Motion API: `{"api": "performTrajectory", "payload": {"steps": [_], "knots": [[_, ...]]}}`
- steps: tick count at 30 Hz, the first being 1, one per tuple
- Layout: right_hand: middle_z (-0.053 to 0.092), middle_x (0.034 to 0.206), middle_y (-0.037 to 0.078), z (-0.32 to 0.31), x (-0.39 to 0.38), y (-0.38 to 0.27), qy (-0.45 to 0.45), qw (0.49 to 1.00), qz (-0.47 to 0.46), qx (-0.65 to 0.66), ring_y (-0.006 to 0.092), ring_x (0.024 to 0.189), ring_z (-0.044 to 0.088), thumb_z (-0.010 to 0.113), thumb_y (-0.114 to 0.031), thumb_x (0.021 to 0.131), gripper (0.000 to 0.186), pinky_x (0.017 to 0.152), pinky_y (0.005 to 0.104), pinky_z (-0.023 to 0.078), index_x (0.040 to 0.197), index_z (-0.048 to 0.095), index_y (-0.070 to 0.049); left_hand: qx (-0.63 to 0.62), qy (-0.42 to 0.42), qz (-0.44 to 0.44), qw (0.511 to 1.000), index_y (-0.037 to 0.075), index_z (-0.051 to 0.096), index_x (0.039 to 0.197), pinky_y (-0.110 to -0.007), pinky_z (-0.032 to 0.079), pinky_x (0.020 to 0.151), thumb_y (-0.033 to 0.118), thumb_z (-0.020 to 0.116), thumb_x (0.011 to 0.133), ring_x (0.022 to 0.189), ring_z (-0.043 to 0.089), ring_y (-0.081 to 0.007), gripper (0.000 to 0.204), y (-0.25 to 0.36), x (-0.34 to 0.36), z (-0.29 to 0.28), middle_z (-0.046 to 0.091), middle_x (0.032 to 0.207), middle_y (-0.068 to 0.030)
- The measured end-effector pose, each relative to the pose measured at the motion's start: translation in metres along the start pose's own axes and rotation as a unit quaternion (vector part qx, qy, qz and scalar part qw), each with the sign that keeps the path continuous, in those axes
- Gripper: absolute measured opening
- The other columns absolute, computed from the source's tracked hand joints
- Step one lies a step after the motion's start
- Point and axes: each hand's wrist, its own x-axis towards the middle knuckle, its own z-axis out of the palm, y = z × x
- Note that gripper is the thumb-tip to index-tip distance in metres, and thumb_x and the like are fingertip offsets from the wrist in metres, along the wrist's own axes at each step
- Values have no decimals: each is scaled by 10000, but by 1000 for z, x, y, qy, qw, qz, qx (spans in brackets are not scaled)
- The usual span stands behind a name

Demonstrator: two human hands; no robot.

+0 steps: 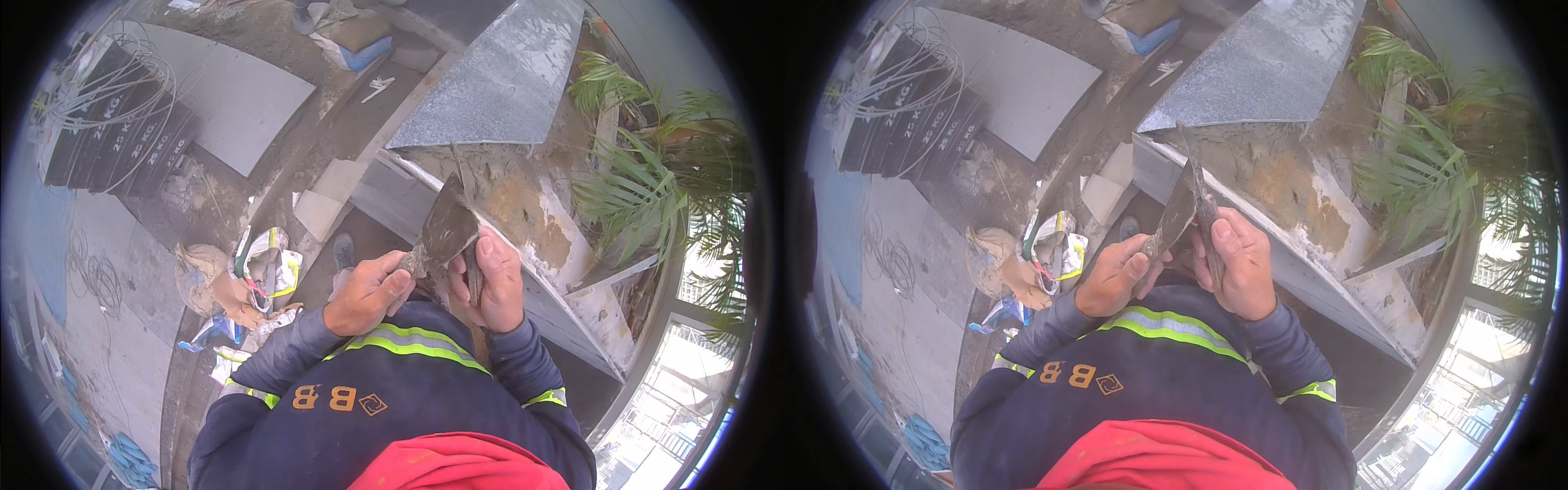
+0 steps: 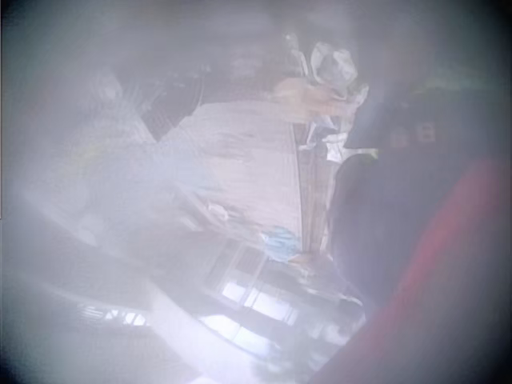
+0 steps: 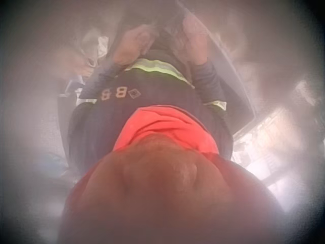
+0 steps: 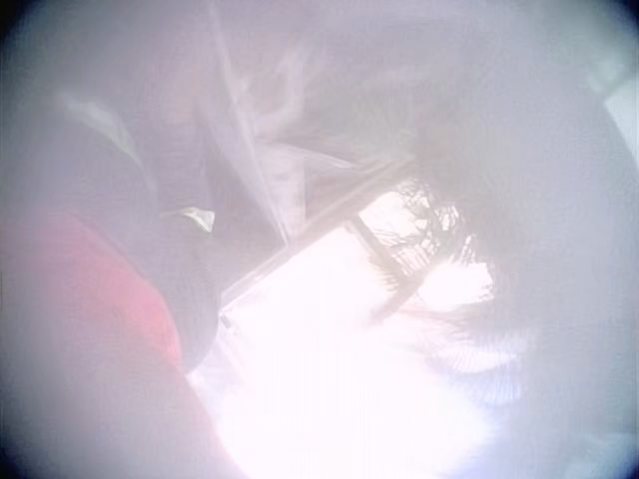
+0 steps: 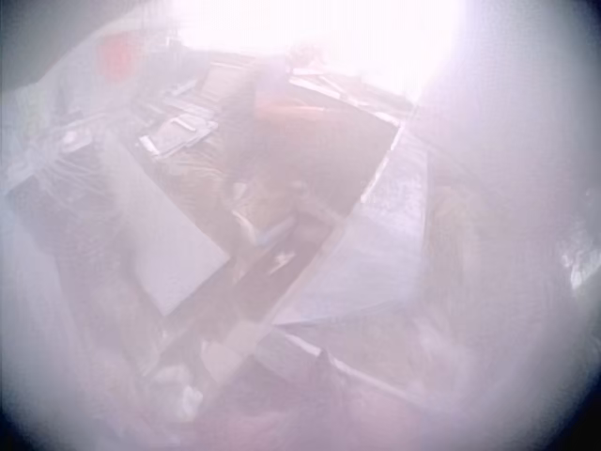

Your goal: The person scoops mortar from a bucket with a trowel and spreads it onto a curved concrete ledge, smoothing the surface with the trowel. The person repeatedly applies and levels mortar along the ledge edge while another worker assists nearby.

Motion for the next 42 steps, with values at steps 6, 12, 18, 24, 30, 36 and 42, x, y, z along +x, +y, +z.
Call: {"api": "performTrajectory", "payload": {"steps": [6,12,18,24,30,36,42], "knots": [[599,789,65,-54,-61,-5,-29,994,-13,-108,101,502,496,571,-347,1065,442,450,244,377,1252,608,53,26,-9,-4,1000,-18,589,1180,-240,378,525,570,427,1072,570,470,-78,619,-10,3,53,526,715,-13],[579,802,36,-118,-145,-2,-43,996,-53,-49,68,522,471,623,-320,1040,425,461,218,373,1257,581,43,-30,50,25,998,-24,569,1156,-233,401,502,577,439,1063,549,497,-94,622,-48,6,115,556,784,-56],[600,905,42,-186,-194,-18,-14,996,-75,38,49,566,491,655,-216,1016,412,479,212,381,1319,507,21,0,46,-15,999,-19,549,1119,-239,394,535,626,477,1028,570,497,-108,655,-104,-17,189,548,776,-51],[615,868,102,-207,-227,10,-120,928,-5,353,100,523,533,495,-349,1085,422,509,242,463,1232,527,45,-19,-36,-67,997,-9,568,1040,-257,373,523,669,461,1013,574,489,-118,687,-121,-36,242,547,761,-65],[559,700,94,-201,-265,35,-225,940,60,251,139,442,528,402,-352,1118,490,392,274,427,1241,503,111,-16,-83,-73,994,-5,573,1058,-264,382,513,673,458,1012,554,474,-110,689,-122,-41,249,555,767,-55],[588,682,103,-217,-264,19,-167,909,26,382,129,440,539,478,-367,1089,490,401,260,425,1167,540,112,-8,-83,-90,993,12,581,1082,-248,378,523,657,465,1017,586,466,-103,658,-129,-48,253,538,763,-41],[636,745,112,-221,-279,26,-212,956,67,191,109,456,525,490,-367,1085,472,422,255,422,1156,572,92,207,61,0,976,-16,607,1114,-292,386,563,504,541,1041,632,474,-126,529,-136,-50,228,553,771,-52]]}}
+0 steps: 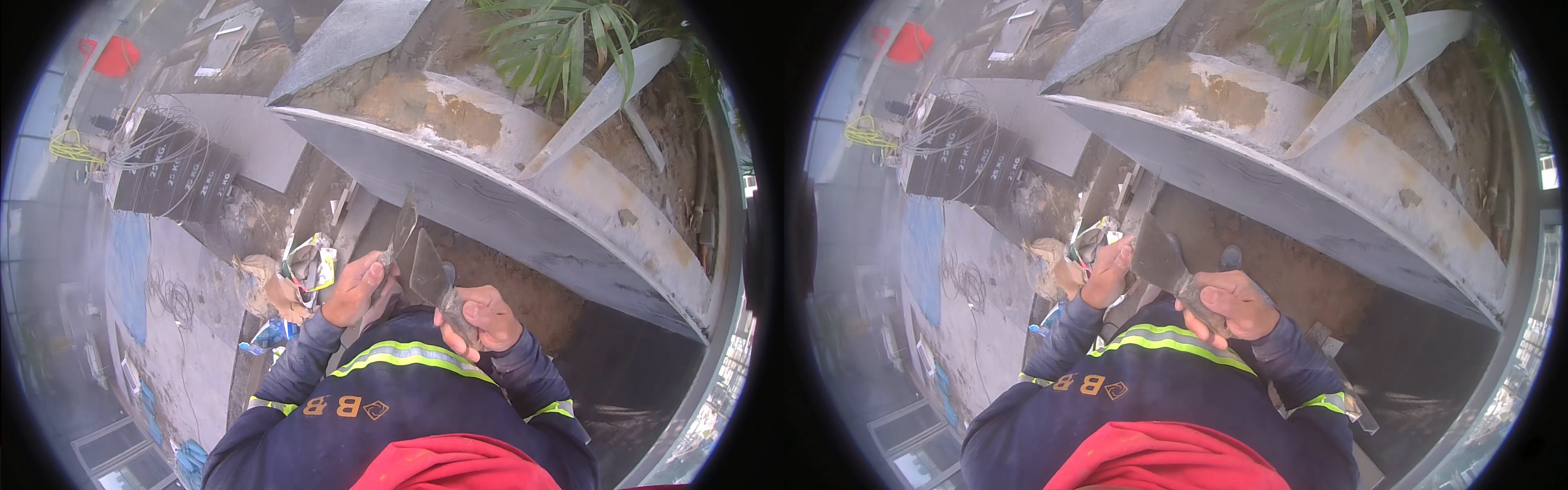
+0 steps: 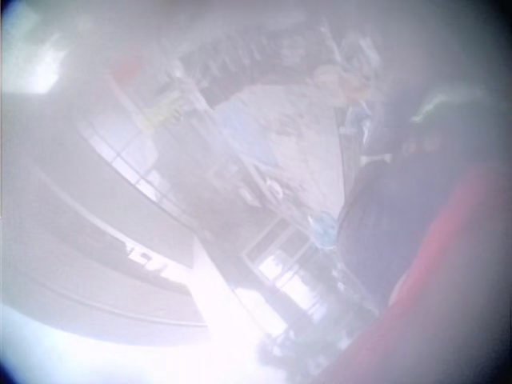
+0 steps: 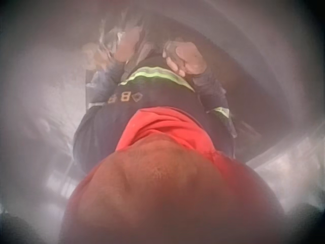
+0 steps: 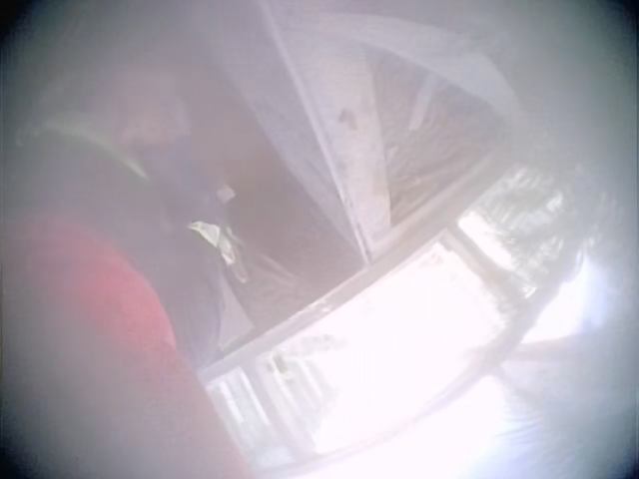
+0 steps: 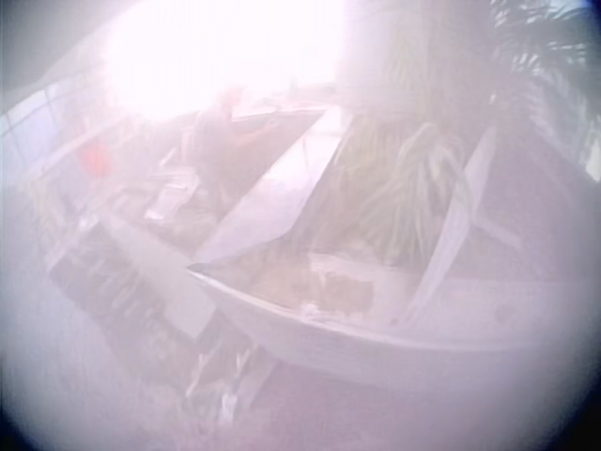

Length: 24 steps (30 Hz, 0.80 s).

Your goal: The person scoops mortar from a bucket with a trowel and spreads it onto a curved concrete ledge, smoothing the surface with the trowel. The person repeatedly applies and levels mortar along the ledge edge while another worker assists nearby.

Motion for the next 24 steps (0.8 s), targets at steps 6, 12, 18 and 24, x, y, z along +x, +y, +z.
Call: {"api": "performTrajectory", "payload": {"steps": [6,12,18,24], "knots": [[633,759,47,11,-4,-37,263,887,-96,-367,83,507,530,436,-261,1108,337,484,242,424,1168,604,24,242,199,44,949,-41,583,1092,-323,420,617,256,683,979,670,492,-135,333,30,7,-10,537,772,-101],[627,761,33,9,8,-24,253,885,-92,-379,74,523,526,428,-251,1108,306,507,256,420,1046,594,-2,144,202,19,969,-51,567,1124,-289,429,591,217,671,985,649,545,-108,320,38,10,8,572,781,-68],[624,762,32,-9,20,-20,204,913,-66,-348,80,528,530,433,-271,1105,326,518,256,429,1014,592,-1,205,185,49,960,-81,573,1174,-337,471,604,168,700,946,652,633,-264,361,43,-3,20,637,811,-174],[644,772,49,0,38,-18,152,906,-60,-390,90,517,542,433,-266,1108,332,502,241,425,1082,595,22,331,189,109,918,-114,578,1202,-410,521,654,163,742,909,736,676,-428,435,41,-12,15,668,885,-271]]}}
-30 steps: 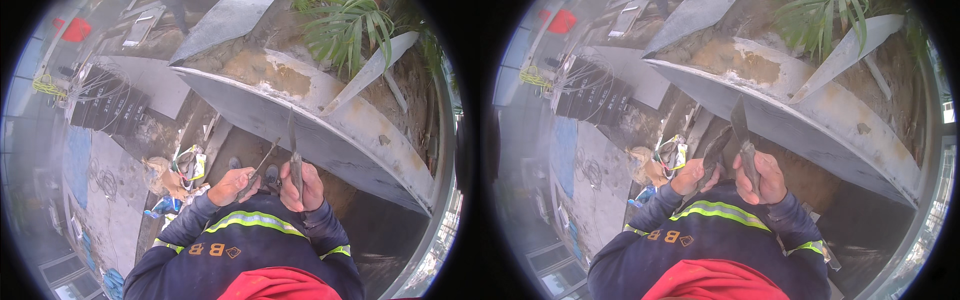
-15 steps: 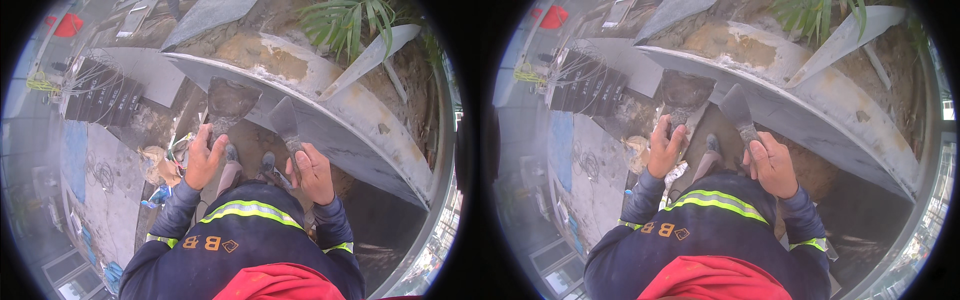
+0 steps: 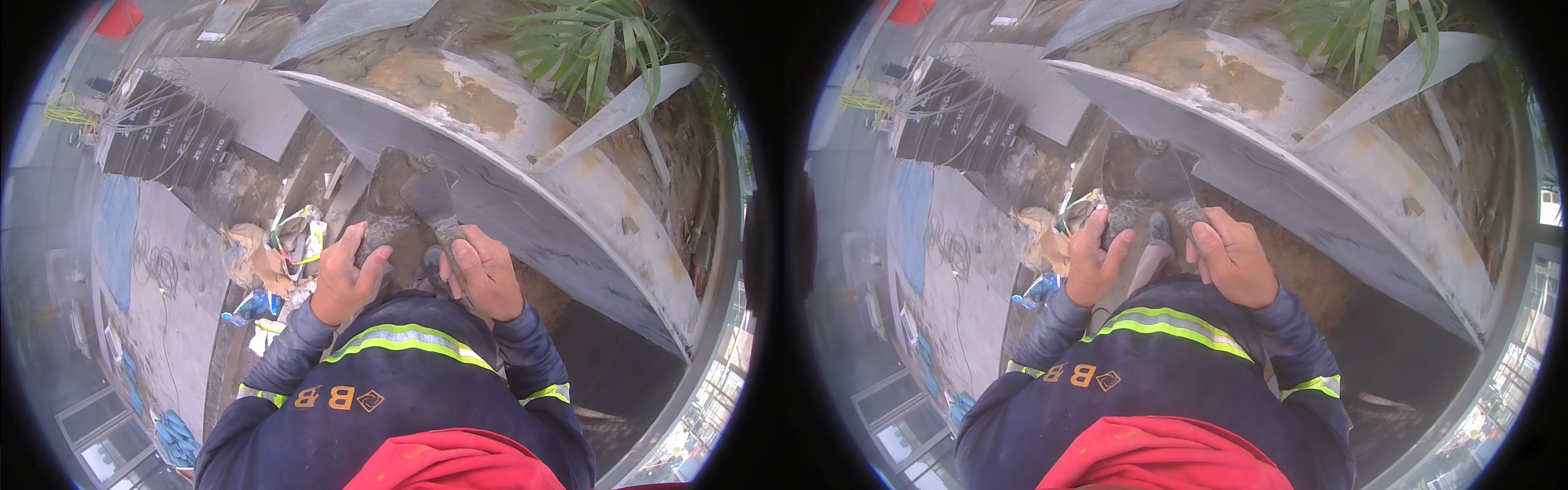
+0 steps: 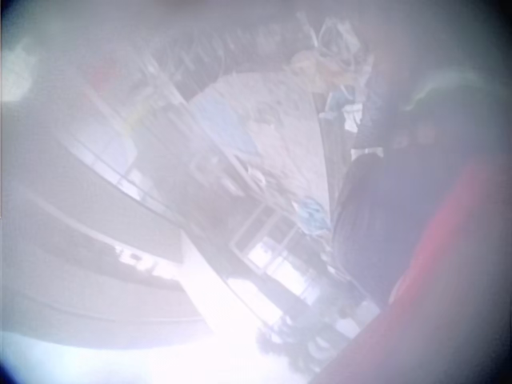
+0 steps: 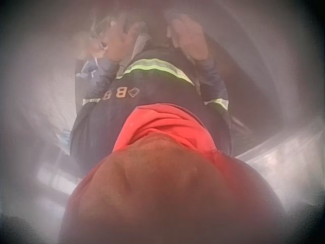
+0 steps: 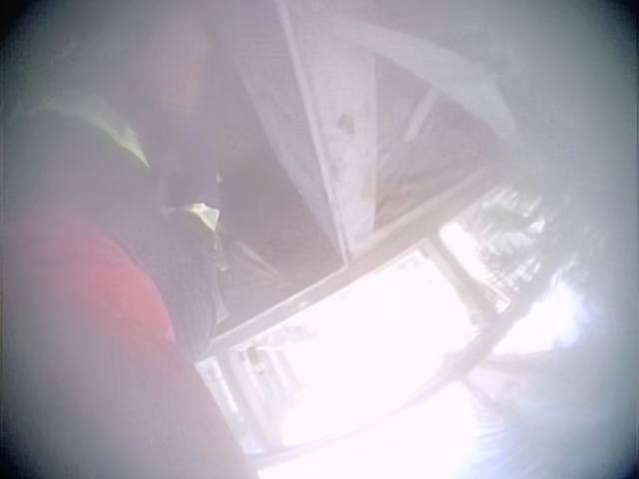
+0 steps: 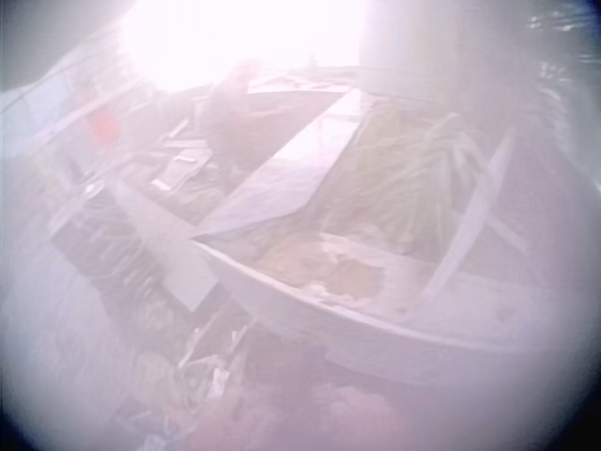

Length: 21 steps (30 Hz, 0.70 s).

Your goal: The person scoops mortar from a bucket with a trowel and spreads it onto a curved concrete ledge, smoothing the surface with the trowel. The person repeatedly applies and levels mortar along the ledge edge while another worker assists nearby.

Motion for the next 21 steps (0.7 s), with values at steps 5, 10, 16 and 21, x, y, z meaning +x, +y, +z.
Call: {"api": "performTrajectory", "payload": {"steps": [5,10,16,21], "knots": [[647,769,44,9,7,-5,-50,997,-58,-33,86,520,543,433,-279,1108,354,497,249,429,1121,605,30,42,-14,49,998,-90,588,1197,-441,541,684,166,762,901,796,686,-445,428,-17,-11,14,678,956,-282],[641,754,36,-1,2,-26,-2,994,-102,-38,86,523,547,467,-246,1097,321,504,248,437,1175,610,31,39,33,-25,998,-57,595,1197,-445,542,722,156,752,907,849,670,-469,392,-47,-26,34,683,977,-274],[645,779,34,-32,-13,-19,129,990,-19,-61,84,544,544,450,-261,1103,341,509,256,427,1203,619,18,-18,87,-130,988,-82,624,1115,-412,526,721,141,763,879,831,690,-417,353,-71,-33,15,680,925,-266],[644,787,39,-26,-30,-8,141,988,29,-49,90,555,548,455,-261,1100,338,527,260,443,1202,621,15,24,109,-125,986,-73,621,1058,-372,487,651,177,825,822,678,602,-284,400,-67,-22,8,616,793,-197]]}}
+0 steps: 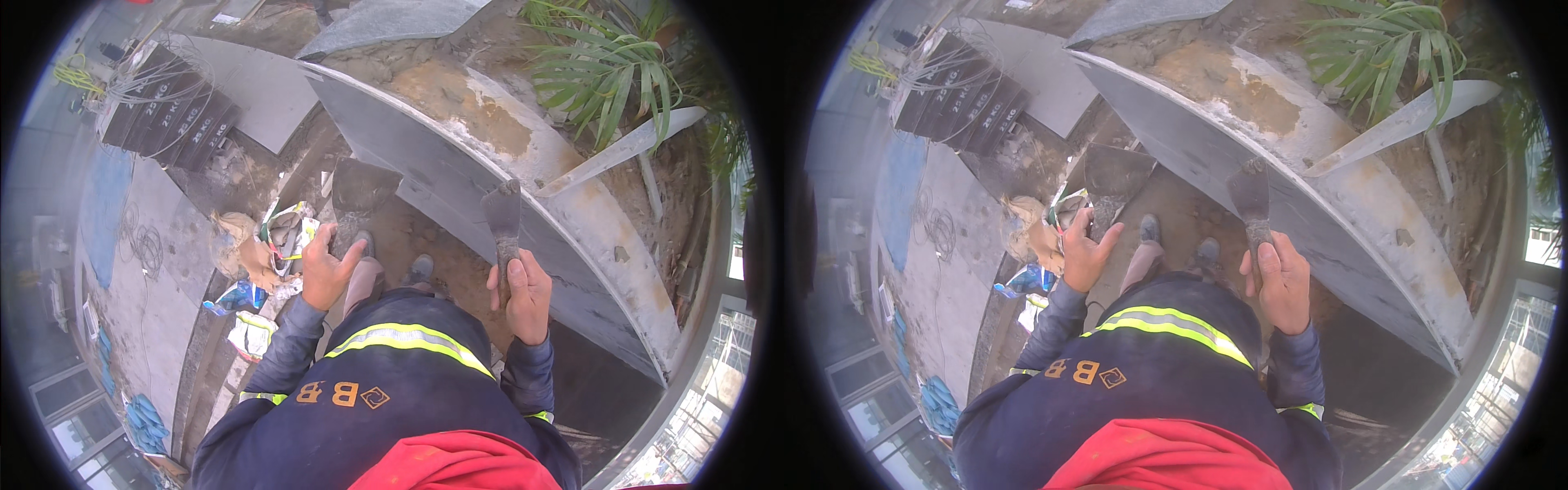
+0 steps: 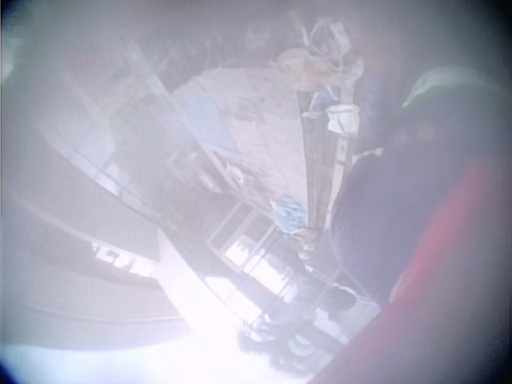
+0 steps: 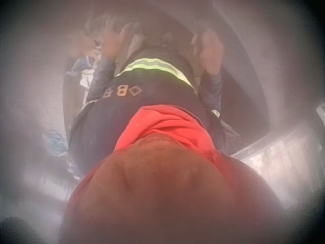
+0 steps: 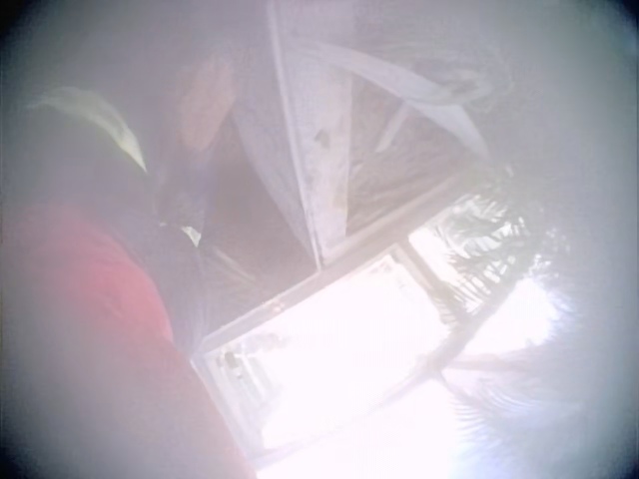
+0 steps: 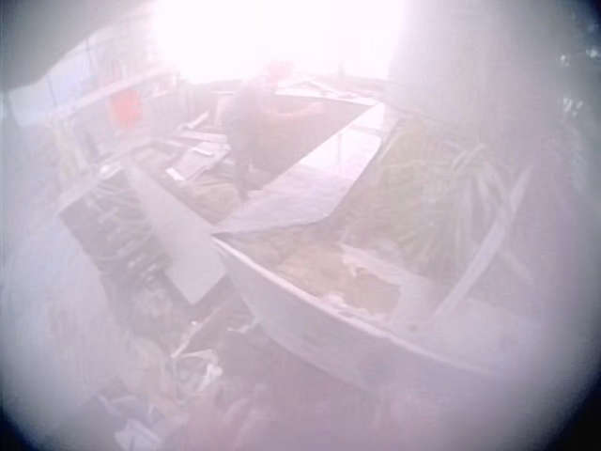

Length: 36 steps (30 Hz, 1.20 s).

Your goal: The person scoops mortar from a bucket with a trowel and spreads it onto a curved concrete ledge, smoothing the surface with the trowel. The person repeatedly applies and levels mortar along the ledge edge while another worker assists nearby.

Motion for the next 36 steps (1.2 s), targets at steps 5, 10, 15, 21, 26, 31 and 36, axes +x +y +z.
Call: {"api": "performTrajectory", "payload": {"steps": [5,10,15,21,26,31,36], "knots": [[640,788,40,1,-10,3,3,1000,11,-7,88,560,544,459,-281,1093,357,539,255,439,1183,624,22,-24,11,6,1000,-59,605,988,-358,458,618,169,826,808,632,506,-239,364,3,3,9,552,739,-166],[633,850,48,-1,-8,26,40,999,9,11,86,621,535,466,-177,1052,379,581,263,452,1337,603,32,-18,-16,10,1000,-57,611,977,-368,458,612,172,811,815,613,509,-249,344,3,1,12,551,719,-170],[609,1016,86,18,12,22,22,999,-27,-28,100,733,534,471,-57,972,490,652,247,461,1448,535,37,18,-24,5,1000,-61,626,984,-367,464,620,182,806,817,628,534,-247,345,-3,4,-4,592,737,-184],[575,1034,90,73,71,-15,-25,989,-130,-72,118,759,563,553,-35,957,510,640,253,491,1464,524,13,5,-13,-43,999,-62,628,996,-366,460,634,177,795,828,647,541,-240,337,-46,31,-24,608,747,-171],[551,1070,74,140,143,-56,-62,996,-62,5,110,745,609,585,-71,986,505,547,239,513,1484,515,-20,-23,-31,-107,994,-59,622,999,-372,469,654,175,785,842,664,575,-270,326,-113,71,-31,619,762,-187],[561,1032,79,208,211,-71,-15,999,-17,-31,119,729,625,602,-92,990,474,534,246,510,1456,545,-24,-69,-21,-59,996,-65,623,1000,-399,485,656,171,783,846,664,612,-314,324,-155,130,-42,634,765,-217],[596,959,122,247,246,-72,26,983,-13,-179,173,797,624,636,-95,966,410,603,289,503,1368,626,-21,-55,-89,-103,989,-57,626,992,-434,508,678,161,776,844,736,686,-383,303,-185,175,-65,664,794,-250]]}}
